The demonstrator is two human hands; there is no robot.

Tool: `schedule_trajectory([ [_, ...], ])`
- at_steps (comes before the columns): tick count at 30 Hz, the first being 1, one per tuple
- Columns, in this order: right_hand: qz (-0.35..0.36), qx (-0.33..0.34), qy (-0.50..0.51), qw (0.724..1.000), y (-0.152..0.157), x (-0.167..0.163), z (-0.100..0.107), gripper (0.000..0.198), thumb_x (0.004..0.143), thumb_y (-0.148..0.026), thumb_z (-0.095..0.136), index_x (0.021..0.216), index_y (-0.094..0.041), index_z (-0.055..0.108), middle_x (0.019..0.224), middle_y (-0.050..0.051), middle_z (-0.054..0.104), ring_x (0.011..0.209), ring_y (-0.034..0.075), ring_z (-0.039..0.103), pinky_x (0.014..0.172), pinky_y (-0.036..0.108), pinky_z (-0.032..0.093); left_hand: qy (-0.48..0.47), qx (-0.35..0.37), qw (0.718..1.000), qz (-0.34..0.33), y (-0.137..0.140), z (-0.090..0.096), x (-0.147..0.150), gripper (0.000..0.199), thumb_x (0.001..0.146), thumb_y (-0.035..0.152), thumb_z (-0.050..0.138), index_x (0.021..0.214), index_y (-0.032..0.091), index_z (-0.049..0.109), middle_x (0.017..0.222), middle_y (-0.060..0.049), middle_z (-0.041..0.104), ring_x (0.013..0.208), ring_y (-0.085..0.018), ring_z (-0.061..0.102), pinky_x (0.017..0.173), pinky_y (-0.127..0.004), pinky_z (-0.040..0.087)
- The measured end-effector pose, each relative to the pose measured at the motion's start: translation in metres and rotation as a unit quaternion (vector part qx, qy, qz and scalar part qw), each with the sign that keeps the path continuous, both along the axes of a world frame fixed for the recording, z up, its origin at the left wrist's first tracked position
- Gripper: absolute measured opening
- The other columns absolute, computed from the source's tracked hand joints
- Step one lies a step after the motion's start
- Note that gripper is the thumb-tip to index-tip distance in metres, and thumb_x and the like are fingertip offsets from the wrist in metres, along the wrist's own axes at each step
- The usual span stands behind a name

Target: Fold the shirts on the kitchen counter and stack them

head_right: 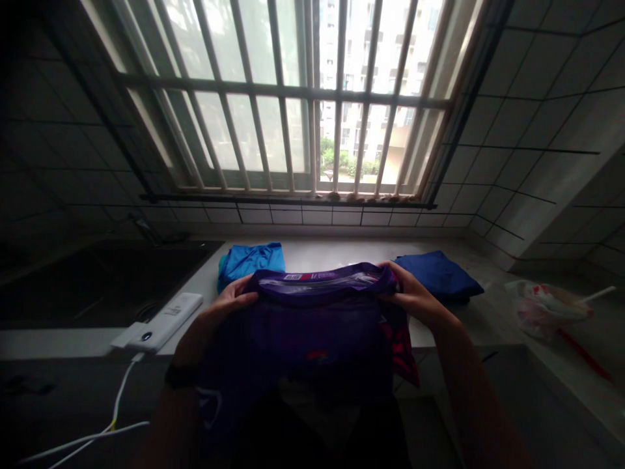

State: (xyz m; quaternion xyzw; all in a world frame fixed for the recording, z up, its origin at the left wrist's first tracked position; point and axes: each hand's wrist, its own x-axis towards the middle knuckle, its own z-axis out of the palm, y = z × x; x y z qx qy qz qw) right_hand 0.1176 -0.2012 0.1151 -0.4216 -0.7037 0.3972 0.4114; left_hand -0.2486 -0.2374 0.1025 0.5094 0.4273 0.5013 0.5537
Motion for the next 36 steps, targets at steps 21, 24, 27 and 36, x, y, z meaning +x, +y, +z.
schedule_trajectory([
  [21, -0.340, 0.222, -0.363, 0.839, 0.079, -0.055, -0.097, 0.059, 0.083, 0.004, 0.039, 0.138, -0.014, 0.053, 0.140, 0.019, 0.051, 0.129, 0.029, 0.051, 0.109, 0.046, 0.041, 0.648, 0.239, 0.683, 0.238, 0.119, -0.087, 0.048, 0.061, 0.087, -0.003, 0.039, 0.145, 0.012, 0.049, 0.141, -0.016, 0.058, 0.132, -0.023, 0.054, 0.112, -0.035, 0.042],
  [24, -0.182, 0.159, -0.392, 0.888, 0.054, -0.066, -0.137, 0.042, 0.089, -0.008, 0.046, 0.126, -0.018, 0.061, 0.130, 0.014, 0.060, 0.118, 0.025, 0.058, 0.101, 0.036, 0.047, 0.689, 0.210, 0.687, 0.099, 0.096, -0.139, 0.062, 0.044, 0.093, 0.012, 0.048, 0.136, 0.014, 0.058, 0.131, -0.016, 0.065, 0.123, -0.025, 0.061, 0.104, -0.034, 0.049],
  [27, -0.122, 0.091, -0.423, 0.893, 0.045, -0.068, -0.157, 0.029, 0.093, -0.020, 0.051, 0.117, -0.019, 0.067, 0.122, 0.013, 0.064, 0.111, 0.024, 0.060, 0.096, 0.033, 0.048, 0.703, 0.205, 0.680, 0.047, 0.089, -0.158, 0.059, 0.042, 0.098, 0.026, 0.045, 0.136, 0.014, 0.058, 0.143, -0.018, 0.056, 0.135, -0.029, 0.051, 0.111, -0.040, 0.044],
  [36, -0.245, 0.092, -0.456, 0.850, 0.100, -0.085, -0.158, 0.055, 0.090, -0.017, 0.046, 0.144, -0.010, 0.050, 0.153, 0.019, 0.046, 0.144, 0.031, 0.037, 0.116, 0.045, 0.029, 0.711, 0.184, 0.676, 0.063, 0.143, -0.139, 0.051, 0.046, 0.093, 0.027, 0.047, 0.137, 0.014, 0.055, 0.141, -0.018, 0.057, 0.130, -0.030, 0.053, 0.103, -0.039, 0.048],
])
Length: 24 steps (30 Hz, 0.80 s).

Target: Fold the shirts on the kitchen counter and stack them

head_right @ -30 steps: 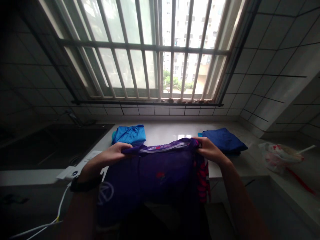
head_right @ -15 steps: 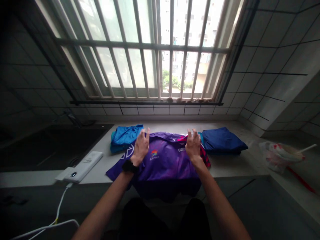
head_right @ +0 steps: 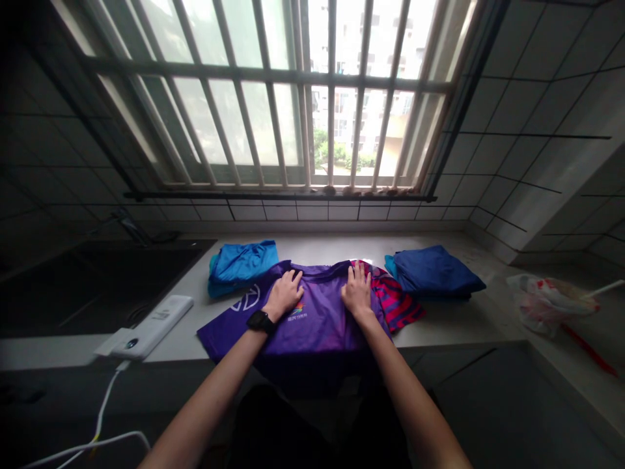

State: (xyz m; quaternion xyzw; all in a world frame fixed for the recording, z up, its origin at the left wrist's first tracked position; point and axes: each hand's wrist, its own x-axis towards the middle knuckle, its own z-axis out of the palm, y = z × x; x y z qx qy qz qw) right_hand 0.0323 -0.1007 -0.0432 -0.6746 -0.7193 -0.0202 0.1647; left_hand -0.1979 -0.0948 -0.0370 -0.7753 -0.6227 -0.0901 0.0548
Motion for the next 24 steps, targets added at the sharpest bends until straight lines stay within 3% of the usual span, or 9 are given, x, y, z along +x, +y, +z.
schedule_trajectory([
  [2, -0.034, 0.016, 0.013, 0.999, 0.004, 0.000, -0.007, 0.058, 0.091, -0.018, 0.044, 0.148, -0.009, 0.044, 0.159, 0.018, 0.037, 0.149, 0.032, 0.028, 0.119, 0.046, 0.025, -0.038, 0.065, 0.997, 0.006, 0.003, -0.008, -0.001, 0.053, 0.092, 0.023, 0.048, 0.144, 0.013, 0.047, 0.152, -0.017, 0.047, 0.141, -0.029, 0.043, 0.109, -0.038, 0.043],
  [5, -0.024, -0.005, 0.042, 0.999, 0.004, 0.003, -0.013, 0.049, 0.093, -0.019, 0.040, 0.141, -0.014, 0.052, 0.149, 0.016, 0.049, 0.137, 0.030, 0.044, 0.113, 0.039, 0.034, -0.059, 0.119, 0.991, -0.011, 0.004, -0.015, -0.004, 0.048, 0.091, 0.017, 0.045, 0.139, 0.011, 0.050, 0.149, -0.019, 0.049, 0.134, -0.029, 0.049, 0.106, -0.038, 0.045],
  [9, 0.014, -0.015, 0.042, 0.999, 0.003, 0.005, -0.012, 0.037, 0.095, -0.023, 0.040, 0.123, -0.018, 0.064, 0.127, 0.014, 0.063, 0.117, 0.027, 0.057, 0.102, 0.035, 0.042, -0.021, 0.078, 0.996, -0.028, 0.006, -0.015, -0.005, 0.029, 0.093, 0.018, 0.042, 0.112, 0.013, 0.063, 0.113, -0.018, 0.067, 0.105, -0.029, 0.063, 0.093, -0.041, 0.050],
  [11, 0.009, -0.013, 0.034, 0.999, 0.004, 0.004, -0.013, 0.038, 0.095, -0.025, 0.040, 0.122, -0.016, 0.065, 0.129, 0.013, 0.064, 0.118, 0.026, 0.057, 0.102, 0.034, 0.042, -0.020, 0.056, 0.998, -0.023, 0.009, -0.016, -0.005, 0.029, 0.094, 0.021, 0.041, 0.106, 0.013, 0.066, 0.107, -0.017, 0.069, 0.103, -0.029, 0.064, 0.093, -0.042, 0.050],
  [13, -0.003, -0.018, 0.024, 1.000, 0.005, 0.003, -0.014, 0.043, 0.096, -0.026, 0.040, 0.131, -0.014, 0.062, 0.141, 0.014, 0.058, 0.129, 0.026, 0.051, 0.109, 0.036, 0.037, -0.040, 0.052, 0.998, -0.014, 0.011, -0.019, -0.006, 0.035, 0.094, 0.024, 0.043, 0.118, 0.011, 0.065, 0.122, -0.019, 0.067, 0.117, -0.030, 0.061, 0.100, -0.042, 0.049],
  [16, -0.001, -0.050, 0.002, 0.999, 0.007, 0.000, -0.018, 0.052, 0.099, -0.032, 0.036, 0.147, -0.018, 0.051, 0.159, 0.009, 0.042, 0.147, 0.027, 0.032, 0.120, 0.050, 0.023, -0.071, 0.055, 0.996, -0.019, 0.013, -0.023, -0.008, 0.053, 0.093, 0.028, 0.047, 0.143, 0.010, 0.051, 0.153, -0.018, 0.048, 0.142, -0.031, 0.044, 0.113, -0.041, 0.042],
  [18, -0.017, -0.074, -0.011, 0.997, 0.007, -0.002, -0.020, 0.055, 0.100, -0.037, 0.033, 0.152, -0.022, 0.044, 0.163, 0.008, 0.035, 0.150, 0.028, 0.027, 0.120, 0.057, 0.018, -0.077, 0.047, 0.995, -0.035, 0.014, -0.025, -0.009, 0.059, 0.094, 0.031, 0.048, 0.149, 0.013, 0.045, 0.161, -0.014, 0.038, 0.149, -0.031, 0.034, 0.118, -0.041, 0.037],
  [21, -0.069, -0.079, -0.027, 0.994, 0.007, -0.004, -0.017, 0.059, 0.101, -0.041, 0.031, 0.154, -0.016, 0.041, 0.162, 0.014, 0.036, 0.147, 0.030, 0.032, 0.117, 0.057, 0.024, -0.071, 0.019, 0.997, -0.037, 0.014, -0.027, -0.009, 0.059, 0.094, 0.035, 0.048, 0.150, 0.015, 0.047, 0.162, -0.012, 0.037, 0.150, -0.032, 0.032, 0.120, -0.044, 0.035],
  [24, -0.076, -0.070, -0.053, 0.993, 0.007, -0.001, -0.007, 0.061, 0.099, -0.045, 0.036, 0.146, -0.009, 0.050, 0.149, 0.022, 0.050, 0.135, 0.034, 0.046, 0.109, 0.054, 0.036, -0.056, -0.005, 0.997, -0.044, 0.012, -0.027, -0.009, 0.055, 0.095, 0.036, 0.049, 0.146, 0.017, 0.052, 0.156, -0.013, 0.046, 0.147, -0.033, 0.039, 0.118, -0.048, 0.037],
])
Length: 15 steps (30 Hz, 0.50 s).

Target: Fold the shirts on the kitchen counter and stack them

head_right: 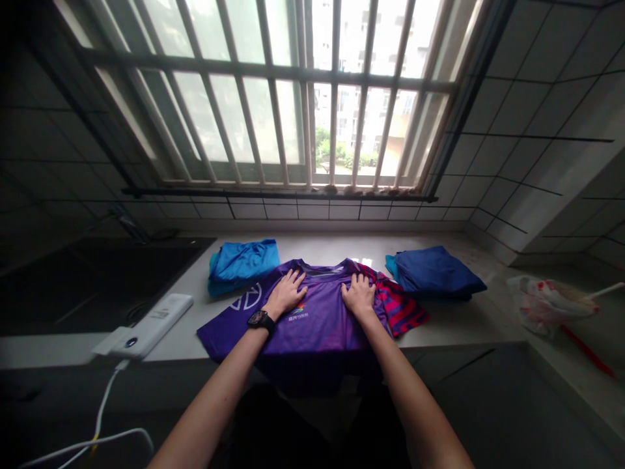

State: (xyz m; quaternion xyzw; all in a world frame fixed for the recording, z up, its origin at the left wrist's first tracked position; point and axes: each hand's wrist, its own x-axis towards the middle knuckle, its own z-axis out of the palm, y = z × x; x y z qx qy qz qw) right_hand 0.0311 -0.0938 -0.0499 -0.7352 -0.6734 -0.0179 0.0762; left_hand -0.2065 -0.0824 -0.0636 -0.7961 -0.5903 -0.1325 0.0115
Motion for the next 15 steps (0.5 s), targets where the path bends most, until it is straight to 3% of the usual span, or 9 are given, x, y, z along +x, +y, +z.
schedule_trajectory([
  [3, -0.008, -0.013, -0.016, 1.000, 0.001, 0.008, 0.014, 0.056, 0.098, -0.045, 0.041, 0.130, -0.005, 0.063, 0.134, 0.027, 0.060, 0.123, 0.037, 0.055, 0.102, 0.054, 0.042, 0.009, -0.004, 0.999, -0.032, -0.004, 0.002, 0.001, 0.053, 0.095, 0.035, 0.049, 0.145, 0.019, 0.053, 0.154, -0.013, 0.049, 0.146, -0.030, 0.041, 0.118, -0.047, 0.038],
  [5, -0.010, -0.011, -0.013, 1.000, 0.002, 0.015, 0.019, 0.053, 0.098, -0.042, 0.040, 0.129, -0.006, 0.064, 0.136, 0.027, 0.059, 0.125, 0.036, 0.055, 0.105, 0.054, 0.039, 0.003, 0.001, 0.999, -0.040, -0.007, 0.005, 0.001, 0.054, 0.096, 0.036, 0.048, 0.147, 0.019, 0.051, 0.155, -0.012, 0.048, 0.146, -0.028, 0.041, 0.117, -0.044, 0.039],
  [10, 0.145, -0.067, 0.024, 0.987, 0.002, 0.030, 0.011, 0.053, 0.102, -0.039, 0.038, 0.151, -0.020, 0.045, 0.162, 0.011, 0.037, 0.149, 0.027, 0.031, 0.119, 0.053, 0.025, -0.004, -0.002, 1.000, -0.015, -0.010, 0.008, 0.002, 0.053, 0.097, 0.040, 0.047, 0.143, 0.015, 0.055, 0.152, -0.015, 0.051, 0.144, -0.028, 0.043, 0.118, -0.040, 0.038],
  [12, 0.116, -0.072, 0.030, 0.990, 0.004, 0.038, 0.008, 0.054, 0.102, -0.034, 0.038, 0.152, -0.015, 0.041, 0.162, 0.014, 0.036, 0.149, 0.027, 0.032, 0.120, 0.051, 0.025, 0.002, -0.020, 1.000, -0.006, -0.009, 0.008, 0.002, 0.054, 0.098, 0.042, 0.045, 0.144, 0.016, 0.055, 0.155, -0.015, 0.048, 0.146, -0.029, 0.040, 0.118, -0.041, 0.038],
  [15, 0.069, -0.009, 0.033, 0.997, 0.003, 0.055, 0.013, 0.054, 0.095, -0.014, 0.037, 0.148, -0.006, 0.045, 0.154, 0.020, 0.046, 0.141, 0.025, 0.043, 0.117, 0.038, 0.033, 0.006, -0.034, 0.999, 0.012, -0.007, 0.007, 0.002, 0.058, 0.098, 0.046, 0.044, 0.148, 0.018, 0.050, 0.159, -0.013, 0.042, 0.149, -0.031, 0.035, 0.117, -0.044, 0.038],
])
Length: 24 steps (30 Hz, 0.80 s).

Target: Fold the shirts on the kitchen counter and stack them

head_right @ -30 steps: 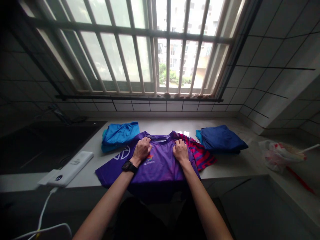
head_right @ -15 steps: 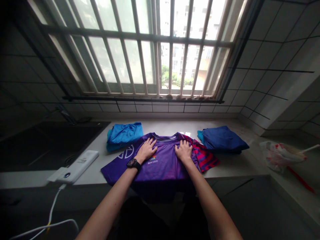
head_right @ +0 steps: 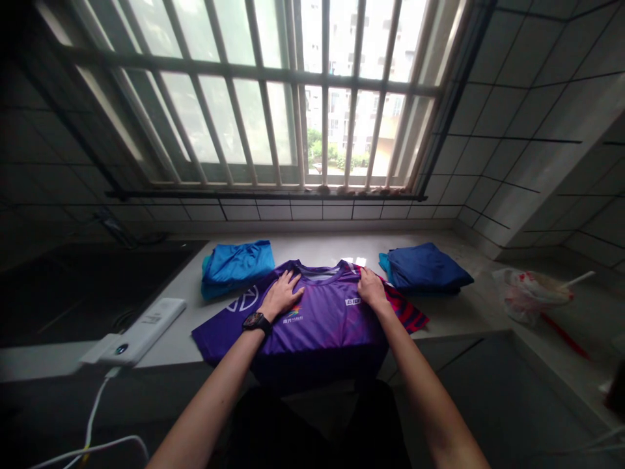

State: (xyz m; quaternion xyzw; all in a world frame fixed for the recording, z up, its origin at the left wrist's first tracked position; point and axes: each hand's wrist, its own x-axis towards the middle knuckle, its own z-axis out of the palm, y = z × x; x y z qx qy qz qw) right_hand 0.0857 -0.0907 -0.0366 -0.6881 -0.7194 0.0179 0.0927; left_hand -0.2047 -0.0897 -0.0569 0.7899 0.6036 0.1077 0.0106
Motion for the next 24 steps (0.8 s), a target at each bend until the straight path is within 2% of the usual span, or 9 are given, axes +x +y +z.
schedule_trajectory([
  [3, -0.034, 0.048, -0.015, 0.998, -0.008, 0.020, 0.010, 0.060, 0.088, -0.005, 0.041, 0.148, -0.002, 0.044, 0.144, 0.023, 0.052, 0.132, 0.026, 0.052, 0.109, 0.034, 0.041, 0.000, -0.003, 1.000, 0.003, 0.001, 0.000, 0.000, 0.058, 0.098, 0.047, 0.043, 0.149, 0.018, 0.049, 0.160, -0.013, 0.040, 0.149, -0.031, 0.034, 0.118, -0.045, 0.037],
  [5, -0.082, -0.002, -0.040, 0.996, -0.015, 0.033, 0.017, 0.056, 0.088, -0.009, 0.046, 0.143, -0.002, 0.050, 0.134, 0.027, 0.058, 0.122, 0.031, 0.059, 0.101, 0.037, 0.047, 0.001, -0.006, 1.000, 0.003, 0.001, 0.000, 0.000, 0.058, 0.098, 0.047, 0.042, 0.149, 0.018, 0.049, 0.160, -0.013, 0.040, 0.150, -0.030, 0.034, 0.118, -0.044, 0.036],
  [7, -0.110, -0.072, -0.057, 0.990, -0.020, 0.041, 0.022, 0.044, 0.088, -0.012, 0.050, 0.130, -0.005, 0.063, 0.121, 0.027, 0.063, 0.111, 0.034, 0.065, 0.093, 0.039, 0.051, 0.001, -0.011, 1.000, 0.005, 0.001, 0.001, 0.001, 0.059, 0.098, 0.047, 0.041, 0.149, 0.018, 0.049, 0.160, -0.013, 0.040, 0.150, -0.029, 0.033, 0.119, -0.044, 0.035],
  [10, -0.092, -0.098, -0.059, 0.989, -0.023, 0.045, 0.029, 0.030, 0.089, -0.014, 0.052, 0.111, -0.010, 0.072, 0.120, 0.026, 0.064, 0.113, 0.035, 0.065, 0.094, 0.040, 0.049, -0.002, -0.018, 1.000, 0.008, 0.001, 0.002, 0.001, 0.059, 0.099, 0.048, 0.040, 0.149, 0.018, 0.048, 0.161, -0.013, 0.039, 0.150, -0.029, 0.032, 0.119, -0.043, 0.035],
  [13, -0.070, -0.098, -0.046, 0.992, -0.020, 0.043, 0.036, 0.030, 0.095, -0.019, 0.048, 0.116, -0.008, 0.067, 0.122, 0.027, 0.064, 0.117, 0.035, 0.064, 0.096, 0.039, 0.047, -0.002, -0.022, 1.000, 0.007, 0.001, 0.002, 0.001, 0.060, 0.099, 0.048, 0.039, 0.149, 0.018, 0.048, 0.161, -0.014, 0.039, 0.150, -0.030, 0.032, 0.119, -0.044, 0.035],
  [17, -0.076, -0.109, -0.018, 0.991, -0.010, 0.042, 0.049, 0.033, 0.101, -0.022, 0.039, 0.124, -0.005, 0.055, 0.107, 0.025, 0.071, 0.102, 0.032, 0.071, 0.085, 0.036, 0.049, -0.005, -0.016, 1.000, 0.006, 0.000, 0.002, 0.001, 0.058, 0.098, 0.047, 0.041, 0.148, 0.018, 0.049, 0.160, -0.013, 0.040, 0.150, -0.030, 0.034, 0.118, -0.045, 0.036],
  [19, -0.080, -0.102, 0.025, 0.991, -0.006, 0.042, 0.057, 0.031, 0.101, -0.024, 0.042, 0.123, -0.007, 0.054, 0.107, 0.022, 0.072, 0.101, 0.029, 0.071, 0.082, 0.033, 0.050, -0.009, -0.013, 1.000, 0.006, 0.001, 0.002, 0.001, 0.057, 0.098, 0.046, 0.042, 0.148, 0.019, 0.050, 0.160, -0.013, 0.041, 0.149, -0.031, 0.035, 0.117, -0.046, 0.037],
  [21, -0.076, -0.100, 0.117, 0.985, -0.005, 0.041, 0.066, 0.029, 0.098, -0.028, 0.050, 0.120, -0.010, 0.056, 0.110, 0.018, 0.072, 0.100, 0.026, 0.070, 0.081, 0.029, 0.051, -0.011, -0.009, 1.000, 0.006, 0.001, 0.002, 0.001, 0.057, 0.098, 0.046, 0.043, 0.147, 0.019, 0.051, 0.160, -0.013, 0.041, 0.149, -0.031, 0.035, 0.117, -0.046, 0.038],
  [24, -0.023, -0.164, 0.299, 0.940, -0.010, 0.032, 0.081, 0.039, 0.093, -0.038, 0.060, 0.123, -0.014, 0.056, 0.109, 0.013, 0.073, 0.088, 0.021, 0.071, 0.075, 0.027, 0.053, -0.011, -0.010, 1.000, 0.005, 0.000, 0.003, 0.001, 0.057, 0.098, 0.046, 0.043, 0.148, 0.019, 0.050, 0.160, -0.013, 0.041, 0.149, -0.030, 0.035, 0.118, -0.045, 0.037],
])
